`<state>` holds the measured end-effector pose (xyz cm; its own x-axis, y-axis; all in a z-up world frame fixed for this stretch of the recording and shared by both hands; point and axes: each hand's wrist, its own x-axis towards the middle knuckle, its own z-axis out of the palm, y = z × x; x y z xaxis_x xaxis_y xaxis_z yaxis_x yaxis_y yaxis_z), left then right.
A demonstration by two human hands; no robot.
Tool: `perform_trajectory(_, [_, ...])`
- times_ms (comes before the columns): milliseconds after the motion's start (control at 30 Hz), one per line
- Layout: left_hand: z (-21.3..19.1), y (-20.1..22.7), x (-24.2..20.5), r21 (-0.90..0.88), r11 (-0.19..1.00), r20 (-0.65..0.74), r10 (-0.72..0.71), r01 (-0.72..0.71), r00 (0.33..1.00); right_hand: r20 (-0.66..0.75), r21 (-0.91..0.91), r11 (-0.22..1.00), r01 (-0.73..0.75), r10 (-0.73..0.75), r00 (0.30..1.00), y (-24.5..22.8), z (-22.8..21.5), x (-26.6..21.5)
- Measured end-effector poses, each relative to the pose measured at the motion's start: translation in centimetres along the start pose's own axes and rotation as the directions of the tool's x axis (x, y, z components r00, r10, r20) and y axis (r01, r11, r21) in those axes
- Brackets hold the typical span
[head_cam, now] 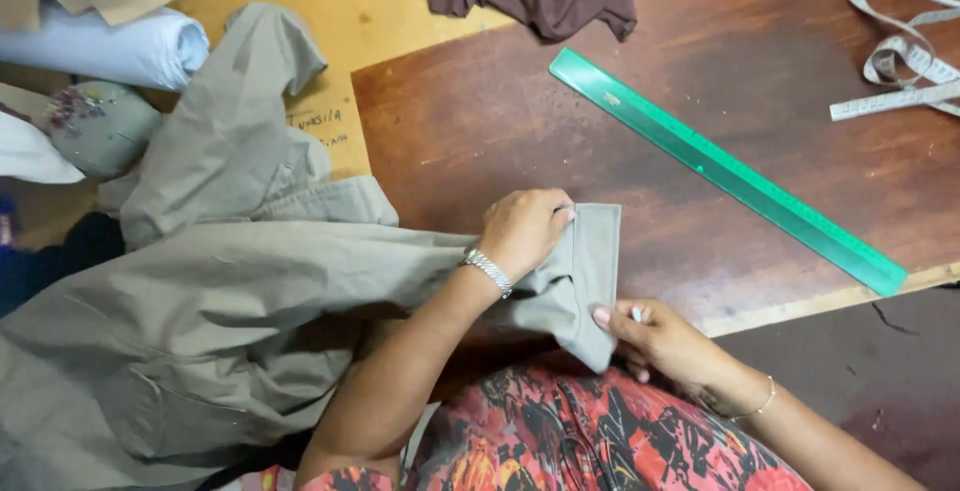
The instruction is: Marking sewing lines on a pair of khaki trousers using a ruler and chalk on a workbench
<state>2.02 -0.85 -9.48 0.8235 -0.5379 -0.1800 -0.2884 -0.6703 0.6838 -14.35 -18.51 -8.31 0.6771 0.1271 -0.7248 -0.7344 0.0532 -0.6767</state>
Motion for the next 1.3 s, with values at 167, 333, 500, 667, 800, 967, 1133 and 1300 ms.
perform_trajectory(167, [4.9,-2.9,2.0,0.404,0.897,-0.136,0.249,-0.176,0.959,-0.097,-0.804,0.595,-0.005,-0.124,0.988,0.7,-1.7,1.7])
perform_trajectory(333, [4.3,-2.1,1.3,0.365,0.757,-0.106,0.612,-0.541,0.784,-0.113,-0.968,0.246,0.057,-0.622,0.775,-1.4,-7.8,2.6])
perform_trajectory(500, [5.8,2.9,-2.7,0.393,0.841,0.028,0.393,-0.371,0.919,-0.049,-0.989,0.12,0.086,-0.817,0.574,-5.8,-14.7,8.2])
perform_trajectory(667, [7.0,1.3,-4.0,0.452,0.826,0.076,0.339,-0.335,0.938,-0.065,-0.989,-0.022,-0.146,-0.823,0.564,-6.1,-17.0,13.8])
perform_trajectory(800, [7.0,-0.5,-4.8,0.522,0.775,0.152,0.326,-0.356,0.933,-0.062,-0.992,-0.017,-0.123,-0.791,0.608,-5.8,-18.2,15.4])
perform_trajectory(967, [5.2,0.2,-5.0,0.45,0.834,0.244,0.228,-0.318,0.943,-0.318,-0.925,0.366,-0.103,-0.596,0.737,-8.7,-13.9,12.2])
perform_trajectory(1133, [4.7,0.2,-5.2,0.359,0.886,0.261,0.207,-0.293,0.943,-0.368,-0.914,0.345,-0.211,-0.491,0.789,-9.9,-14.5,11.8])
perform_trajectory(1300, [4.7,0.2,-5.3,0.384,0.869,0.225,0.24,-0.312,0.944,-0.45,-0.86,0.42,-0.289,-0.358,0.818,-12.1,-13.0,11.3])
